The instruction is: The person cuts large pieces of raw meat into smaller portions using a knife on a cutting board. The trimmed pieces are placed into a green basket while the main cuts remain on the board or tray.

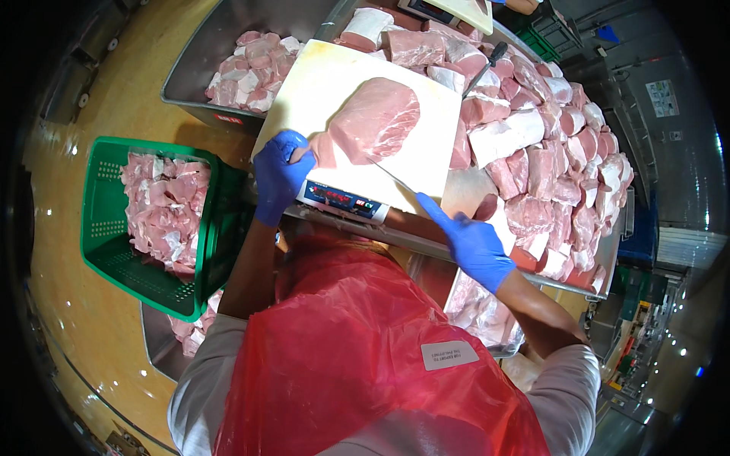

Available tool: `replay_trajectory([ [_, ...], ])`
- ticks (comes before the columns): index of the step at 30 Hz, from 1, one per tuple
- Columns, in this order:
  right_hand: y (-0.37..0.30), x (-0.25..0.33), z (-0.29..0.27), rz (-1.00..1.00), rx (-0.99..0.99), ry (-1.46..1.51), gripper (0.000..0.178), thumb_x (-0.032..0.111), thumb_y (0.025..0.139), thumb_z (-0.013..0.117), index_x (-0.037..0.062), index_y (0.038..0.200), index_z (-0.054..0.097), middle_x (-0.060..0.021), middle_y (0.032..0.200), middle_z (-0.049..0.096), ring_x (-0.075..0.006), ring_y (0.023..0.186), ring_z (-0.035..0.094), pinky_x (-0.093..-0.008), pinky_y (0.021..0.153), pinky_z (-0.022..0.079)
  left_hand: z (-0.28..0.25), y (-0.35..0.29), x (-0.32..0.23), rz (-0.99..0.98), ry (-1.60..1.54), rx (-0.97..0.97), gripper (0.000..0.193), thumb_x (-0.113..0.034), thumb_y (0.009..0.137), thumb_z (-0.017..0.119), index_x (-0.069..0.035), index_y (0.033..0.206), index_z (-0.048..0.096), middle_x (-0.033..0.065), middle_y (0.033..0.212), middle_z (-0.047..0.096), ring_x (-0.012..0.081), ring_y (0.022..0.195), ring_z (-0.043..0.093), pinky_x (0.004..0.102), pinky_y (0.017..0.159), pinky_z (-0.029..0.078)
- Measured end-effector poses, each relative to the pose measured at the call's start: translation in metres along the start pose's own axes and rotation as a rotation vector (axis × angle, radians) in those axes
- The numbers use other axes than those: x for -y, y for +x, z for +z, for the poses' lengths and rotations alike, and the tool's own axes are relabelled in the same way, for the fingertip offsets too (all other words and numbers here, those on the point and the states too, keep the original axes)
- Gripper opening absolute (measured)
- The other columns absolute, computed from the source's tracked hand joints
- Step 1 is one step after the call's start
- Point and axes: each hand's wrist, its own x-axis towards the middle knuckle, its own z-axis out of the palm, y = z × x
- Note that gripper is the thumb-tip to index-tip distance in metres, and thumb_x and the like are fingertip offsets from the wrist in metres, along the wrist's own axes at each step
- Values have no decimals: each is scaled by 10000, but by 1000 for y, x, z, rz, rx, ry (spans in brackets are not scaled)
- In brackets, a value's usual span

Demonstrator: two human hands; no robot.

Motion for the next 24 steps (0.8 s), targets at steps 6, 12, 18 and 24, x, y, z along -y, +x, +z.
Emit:
replay_trajectory([
  [6, 106, 97, -25, -121, -273, 504, 864, -62, 865, 492, 304, 1600, 224, -215, 1116, 651, -377, 834, 689, -461, 746, 558, -2, -7, 14, -264, -12, 134, 104, -17, 751, 698, -50, 812, 621, -1, 734, 586, 77, 707, 531, 272, 646, 472],
  [12, 92, 70, 4, -144, -272, 449, 872, -56, 866, 510, 344, 1591, 236, -226, 1139, 646, -408, 862, 687, -471, 746, 557, -54, 16, 32, -205, -141, -117, 111, 5, 765, 682, -37, 864, 654, 3, 820, 605, 108, 749, 561, 280, 670, 490],
  [18, 0, -11, 35, -116, -234, 336, 852, -42, 846, 581, 292, 1582, 311, -179, 840, 585, -375, 648, 617, -459, 615, 519, -253, 1, 67, -142, 611, -297, 194, 4, 833, 681, -21, 1025, 675, 59, 1026, 638, 149, 903, 606, 327, 794, 523],
  [24, 59, -1, 29, -205, -524, 476, 792, 45, 875, 592, 290, 1576, 317, -179, 897, 659, -363, 774, 679, -463, 668, 545, -58, 8, -17, 115, 277, 3, 187, -88, 881, 669, -48, 1064, 674, 77, 1019, 648, 185, 868, 635, 338, 769, 523],
])
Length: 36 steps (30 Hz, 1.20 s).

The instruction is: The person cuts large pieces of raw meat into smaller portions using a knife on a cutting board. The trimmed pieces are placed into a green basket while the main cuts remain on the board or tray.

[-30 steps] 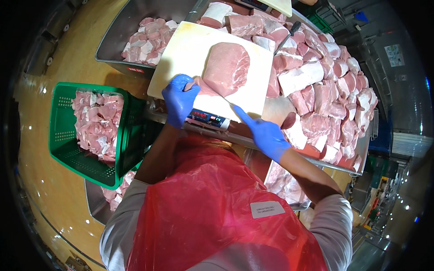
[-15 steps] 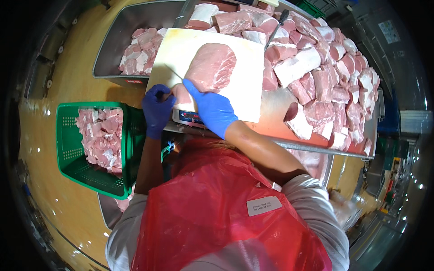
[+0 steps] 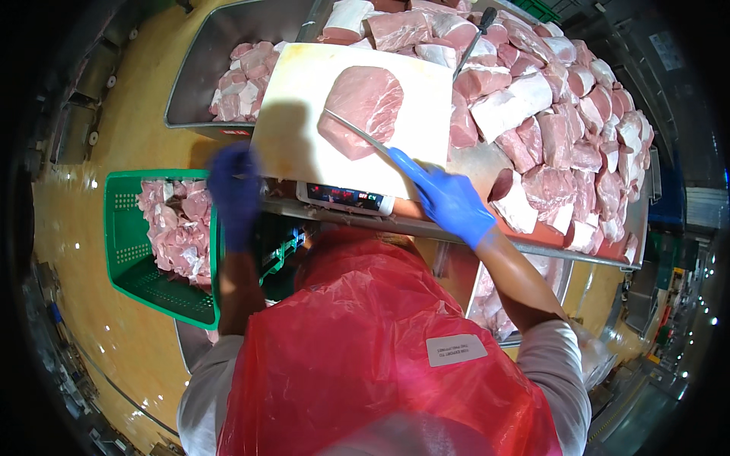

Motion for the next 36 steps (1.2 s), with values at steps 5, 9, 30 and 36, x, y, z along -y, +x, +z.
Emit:
replay_trajectory([
  [5, 73, 14, 11, -89, -34, 34, 655, 149, 970, 551, 234, 1577, 320, -215, 896, 671, -407, 714, 665, -479, 643, 536, 114, -27, -51, 276, 83, 66, 287, -163, 856, 771, -100, 1106, 645, 44, 849, 613, 249, 706, 634, 374, 614, 532],
  [9, 83, 18, 16, -105, 15, 10, 680, 140, 971, 555, 286, 1583, 297, -200, 819, 650, -378, 650, 652, -473, 597, 531, 124, -28, -41, 346, 106, 16, 257, -152, 844, 761, -92, 1058, 633, 65, 831, 609, 271, 712, 631, 394, 601, 522],
  [30, 47, 13, -3, -153, 82, -320, 829, 58, 893, 572, 385, 1586, 255, -194, 868, 626, -349, 594, 653, -441, 510, 536, 114, -43, -37, 218, 220, 253, 255, -176, 821, 714, -94, 1043, 618, 91, 995, 594, 320, 860, 576, 443, 744, 517],
  [36, 85, 19, 12, -191, 221, -397, 847, 82, 913, 572, 435, 1589, 202, -180, 827, 635, -337, 574, 648, -429, 479, 522, 112, -50, -18, 291, 120, 150, 199, -174, 828, 697, -107, 1008, 647, 83, 945, 614, 312, 895, 599, 437, 754, 523],
])
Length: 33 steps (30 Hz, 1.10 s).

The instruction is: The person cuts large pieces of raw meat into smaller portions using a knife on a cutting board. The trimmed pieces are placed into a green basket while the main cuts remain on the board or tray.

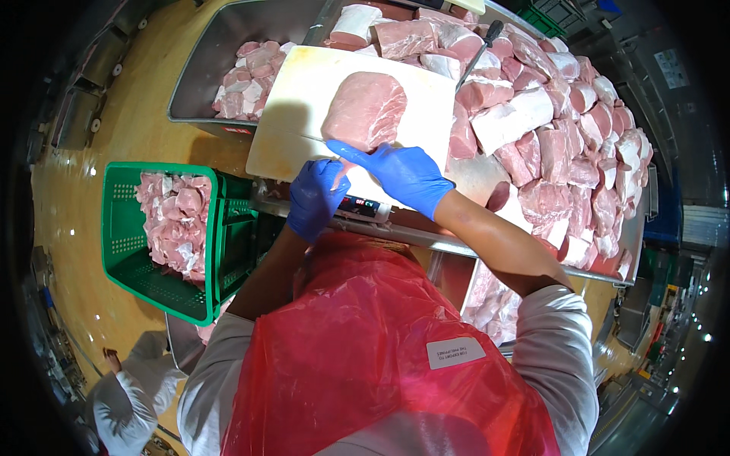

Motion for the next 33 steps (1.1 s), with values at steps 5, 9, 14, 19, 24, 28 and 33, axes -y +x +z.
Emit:
replay_trajectory([
  [5, -54, -35, -1, 44, 224, -124, 885, 38, 887, 565, 399, 1601, 186, -151, 837, 640, -297, 567, 635, -408, 485, 526, -12, 8, 3, -61, -39, 168, 205, -150, 798, 726, -78, 981, 669, 87, 947, 665, 309, 932, 636, 415, 800, 533],
  [9, -103, -72, -30, -25, 224, -138, 889, -12, 893, 515, 433, 1589, 188, -137, 845, 653, -277, 560, 645, -388, 481, 552, -11, 2, 14, -32, 4, 84, 141, -141, 826, 690, -119, 949, 623, 72, 915, 626, 302, 854, 618, 425, 740, 535],
  [14, -123, -52, -28, 82, 342, -160, 866, -11, 921, 500, 467, 1576, 195, -199, 856, 643, -290, 566, 658, -430, 493, 554, -19, -11, 17, -19, 39, -41, 209, -105, 801, 711, -125, 975, 595, 73, 902, 616, 286, 835, 619, 411, 679, 540],
  [19, -26, 29, -16, 154, 92, 199, 827, 45, 905, 551, 421, 1577, 250, -227, 941, 652, -376, 708, 675, -477, 563, 542, -20, -15, 19, -35, 71, 52, 260, -115, 786, 732, -111, 1004, 592, 90, 923, 633, 323, 847, 616, 435, 729, 534],
  [24, -3, 18, 24, 58, -140, 184, 829, 23, 919, 520, 433, 1577, 227, -241, 957, 652, -387, 638, 669, -466, 554, 548, -34, -1, 24, -36, 56, 103, 215, -138, 792, 723, -101, 965, 601, 100, 893, 632, 331, 819, 610, 454, 717, 527],
  [28, -73, -8, -17, 207, 284, 11, 843, -16, 904, 512, 436, 1569, 258, -206, 881, 655, -375, 664, 678, -459, 563, 551, -63, 1, 32, -123, 42, 102, 146, -117, 786, 721, -77, 894, 631, 118, 841, 641, 319, 801, 620, 435, 699, 520],
  [33, -154, -50, -21, 247, 259, 104, 797, 16, 915, 572, 300, 1595, 268, -153, 819, 661, -327, 703, 691, -413, 608, 546, -176, -35, 58, -558, -1, -204, 170, -8, 823, 677, -1, 992, 671, 118, 863, 699, 200, 799, 669, 315, 772, 541],
])
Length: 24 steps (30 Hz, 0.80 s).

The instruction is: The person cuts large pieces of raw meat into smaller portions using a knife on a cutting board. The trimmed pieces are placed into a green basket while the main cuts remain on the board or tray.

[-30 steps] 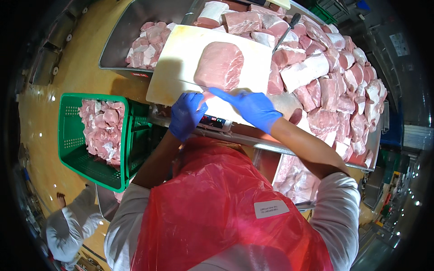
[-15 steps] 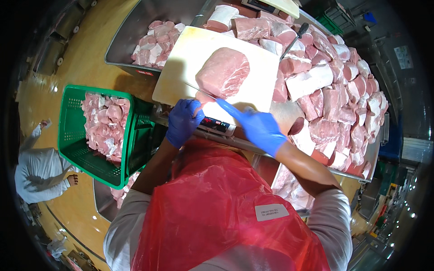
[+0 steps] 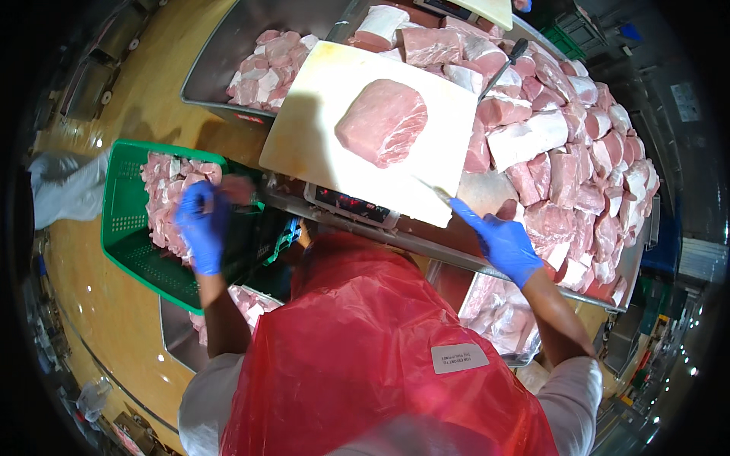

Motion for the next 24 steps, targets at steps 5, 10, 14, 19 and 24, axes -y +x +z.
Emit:
replay_trajectory([
  [5, 30, 17, 26, 146, -601, 574, 680, 47, 1031, 498, 166, 1622, 185, -66, 735, 550, -130, 572, 500, -295, 538, 459, -118, 21, 51, 109, 819, 296, 252, -116, 875, 686, -8, 1102, 659, 226, 1104, 667, 423, 970, 633, 460, 842, 518],
  [10, 94, 48, -7, 215, -839, 1304, 727, 88, 1041, 510, 245, 1631, 114, -32, 732, 552, -97, 557, 488, -248, 476, 427, -24, 123, -66, 514, 108, 84, 316, -143, 953, 639, -24, 1245, 656, 137, 1168, 702, 210, 1046, 676, 320, 926, 508],
  [14, 110, 65, -33, 3, -804, 1502, 729, 57, 1054, 453, 250, 1631, 51, -44, 771, 577, -117, 552, 496, -272, 553, 495, 64, 157, -114, 375, -204, 341, 228, -135, 936, 622, -3, 1107, 697, 113, 893, 715, 177, 753, 684, 326, 660, 552],
  [19, 115, 81, -10, 54, -660, 1693, 751, 55, 1052, 459, 267, 1627, 25, -68, 766, 595, -166, 593, 601, -308, 580, 545, 195, 168, -90, 546, -318, 598, 370, -254, 973, 631, -28, 1264, 652, 152, 1167, 690, 240, 1040, 662, 346, 947, 516],
  [24, 126, 125, 11, 43, -563, 1657, 767, 71, 1046, 491, 296, 1627, 43, -90, 760, 618, -154, 575, 582, -257, 527, 510, 274, 153, -84, 569, -207, 744, 485, -402, 991, 564, -111, 1379, 565, 196, 1299, 626, 352, 1202, 603, 426, 1017, 470],
])
